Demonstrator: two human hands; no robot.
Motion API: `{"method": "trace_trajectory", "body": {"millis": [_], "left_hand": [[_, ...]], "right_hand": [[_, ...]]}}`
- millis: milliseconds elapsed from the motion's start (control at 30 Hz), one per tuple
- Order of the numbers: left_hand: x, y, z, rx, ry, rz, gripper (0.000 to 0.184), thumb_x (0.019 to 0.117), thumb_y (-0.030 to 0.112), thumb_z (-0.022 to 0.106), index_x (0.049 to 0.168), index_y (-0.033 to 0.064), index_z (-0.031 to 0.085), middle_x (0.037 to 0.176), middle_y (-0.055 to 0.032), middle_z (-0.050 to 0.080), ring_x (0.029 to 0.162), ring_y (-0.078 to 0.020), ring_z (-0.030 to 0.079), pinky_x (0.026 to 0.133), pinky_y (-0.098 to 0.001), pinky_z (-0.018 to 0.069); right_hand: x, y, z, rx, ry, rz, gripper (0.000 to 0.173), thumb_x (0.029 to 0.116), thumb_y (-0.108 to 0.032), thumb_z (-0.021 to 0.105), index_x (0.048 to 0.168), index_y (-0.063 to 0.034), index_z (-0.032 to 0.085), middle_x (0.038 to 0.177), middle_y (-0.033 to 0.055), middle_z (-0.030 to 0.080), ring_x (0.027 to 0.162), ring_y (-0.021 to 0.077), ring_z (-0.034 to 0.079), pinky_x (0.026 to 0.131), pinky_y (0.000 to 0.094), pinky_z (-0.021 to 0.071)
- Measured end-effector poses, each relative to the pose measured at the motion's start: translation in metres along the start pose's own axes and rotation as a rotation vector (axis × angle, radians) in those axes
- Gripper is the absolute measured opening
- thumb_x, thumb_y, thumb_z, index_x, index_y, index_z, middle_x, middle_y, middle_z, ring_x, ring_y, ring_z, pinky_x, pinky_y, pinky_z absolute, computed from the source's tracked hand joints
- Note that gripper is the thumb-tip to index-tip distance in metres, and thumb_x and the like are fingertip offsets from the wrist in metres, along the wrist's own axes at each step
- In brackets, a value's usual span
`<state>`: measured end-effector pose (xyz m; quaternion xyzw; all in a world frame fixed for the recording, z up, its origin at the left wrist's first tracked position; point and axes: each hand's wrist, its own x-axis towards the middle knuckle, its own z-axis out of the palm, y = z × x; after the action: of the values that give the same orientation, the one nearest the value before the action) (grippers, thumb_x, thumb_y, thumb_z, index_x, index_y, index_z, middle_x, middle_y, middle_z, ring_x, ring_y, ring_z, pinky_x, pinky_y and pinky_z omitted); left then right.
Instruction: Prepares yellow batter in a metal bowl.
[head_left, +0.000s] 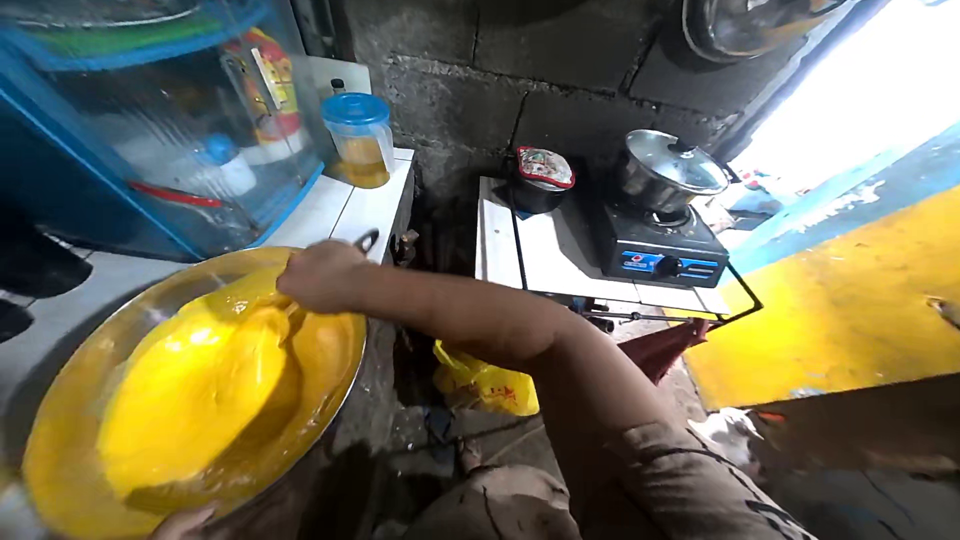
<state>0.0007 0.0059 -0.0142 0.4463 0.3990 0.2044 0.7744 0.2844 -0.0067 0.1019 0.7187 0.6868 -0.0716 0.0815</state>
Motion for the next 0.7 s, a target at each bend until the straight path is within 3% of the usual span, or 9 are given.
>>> {"method": "trace_trajectory", "body": {"millis": [100, 167, 267, 367, 433, 500, 600, 700], "left_hand": [[0.001, 0.004, 0.002, -0.035, 0.019, -0.003, 0.021, 0.1021, 0.012, 0.033, 0.117, 0.0079, 0.047, 0.095, -0.0068, 0.074, 0.08, -0.0221, 0.074, 0.07, -0.0404, 0.0634], [-0.008, 0.008, 0.003, -0.022, 0.096, -0.011, 0.021, 0.1021, 0.01, 0.035, 0.115, 0.0054, 0.051, 0.09, -0.0048, 0.073, 0.076, -0.0189, 0.074, 0.068, -0.0378, 0.0632], [-0.012, 0.011, 0.007, 0.006, 0.275, -0.031, 0.021, 0.1012, 0.003, 0.043, 0.119, -0.0005, 0.053, 0.086, -0.0087, 0.073, 0.066, -0.0183, 0.072, 0.057, -0.0336, 0.0623], [-0.009, 0.016, 0.004, 0.034, 0.266, -0.094, 0.041, 0.0988, 0.002, 0.049, 0.139, 0.0005, 0.042, 0.106, -0.0159, 0.066, 0.075, -0.0231, 0.071, 0.063, -0.0383, 0.0619], [-0.01, 0.018, -0.001, -0.017, 0.236, -0.111, 0.051, 0.099, 0.002, 0.047, 0.147, 0.0046, 0.031, 0.107, -0.0208, 0.067, 0.073, -0.0288, 0.072, 0.063, -0.0424, 0.0627], [-0.012, 0.018, -0.004, -0.069, 0.202, -0.113, 0.051, 0.1005, 0.003, 0.045, 0.148, 0.0058, 0.028, 0.105, -0.0222, 0.067, 0.073, -0.0313, 0.072, 0.064, -0.0437, 0.0628], [-0.014, 0.016, -0.006, -0.096, 0.182, -0.108, 0.059, 0.0988, 0.003, 0.045, 0.152, 0.0095, 0.019, 0.105, -0.023, 0.067, 0.073, -0.0328, 0.073, 0.064, -0.0439, 0.0635], [-0.014, 0.017, -0.004, -0.096, 0.195, -0.119, 0.066, 0.0998, 0.004, 0.046, 0.156, 0.0125, 0.012, 0.112, -0.0247, 0.065, 0.077, -0.0342, 0.074, 0.065, -0.0445, 0.0639]], "right_hand": [[-0.026, -0.017, 0.004, 0.071, -0.069, -0.117, 0.021, 0.0978, -0.009, 0.066, 0.116, 0.0015, 0.07, 0.119, 0.0215, 0.069, 0.114, 0.0404, 0.065, 0.093, 0.0606, 0.0516], [-0.045, -0.01, -0.015, 0.079, -0.165, -0.009, 0.022, 0.0945, -0.007, 0.07, 0.113, 0.0042, 0.07, 0.118, 0.0236, 0.068, 0.113, 0.0413, 0.065, 0.092, 0.0612, 0.0516], [-0.026, -0.009, -0.03, -0.029, -0.186, 0.216, 0.017, 0.0938, -0.004, 0.068, 0.11, 0.0008, 0.071, 0.113, 0.0233, 0.069, 0.106, 0.0437, 0.068, 0.083, 0.0635, 0.0551], [-0.01, -0.033, 0.007, -0.039, -0.037, 0.113, 0.019, 0.0971, -0.005, 0.061, 0.112, -0.0067, 0.073, 0.105, 0.0202, 0.072, 0.1, 0.0422, 0.07, 0.079, 0.0612, 0.0563], [-0.02, -0.045, 0.023, 0.068, -0.106, 0.041, 0.023, 0.1033, -0.013, 0.054, 0.119, -0.0091, 0.071, 0.11, 0.0203, 0.072, 0.107, 0.0429, 0.068, 0.088, 0.0635, 0.0537], [-0.036, -0.038, 0.024, 0.205, -0.112, 0.018, 0.025, 0.1051, -0.024, 0.056, 0.122, -0.013, 0.072, 0.11, 0.0183, 0.073, 0.108, 0.041, 0.068, 0.091, 0.0647, 0.0518], [-0.061, -0.021, 0.03, 0.318, 0.204, -0.037, 0.018, 0.0998, -0.025, 0.066, 0.111, -0.0163, 0.077, 0.09, 0.0126, 0.074, 0.083, 0.0358, 0.072, 0.074, 0.0641, 0.0555], [-0.084, -0.015, 0.017, 0.121, 0.584, -0.107, 0.02, 0.0977, -0.022, 0.064, 0.108, -0.0133, 0.078, 0.084, 0.0117, 0.074, 0.066, 0.035, 0.071, 0.054, 0.0593, 0.0543]]}}
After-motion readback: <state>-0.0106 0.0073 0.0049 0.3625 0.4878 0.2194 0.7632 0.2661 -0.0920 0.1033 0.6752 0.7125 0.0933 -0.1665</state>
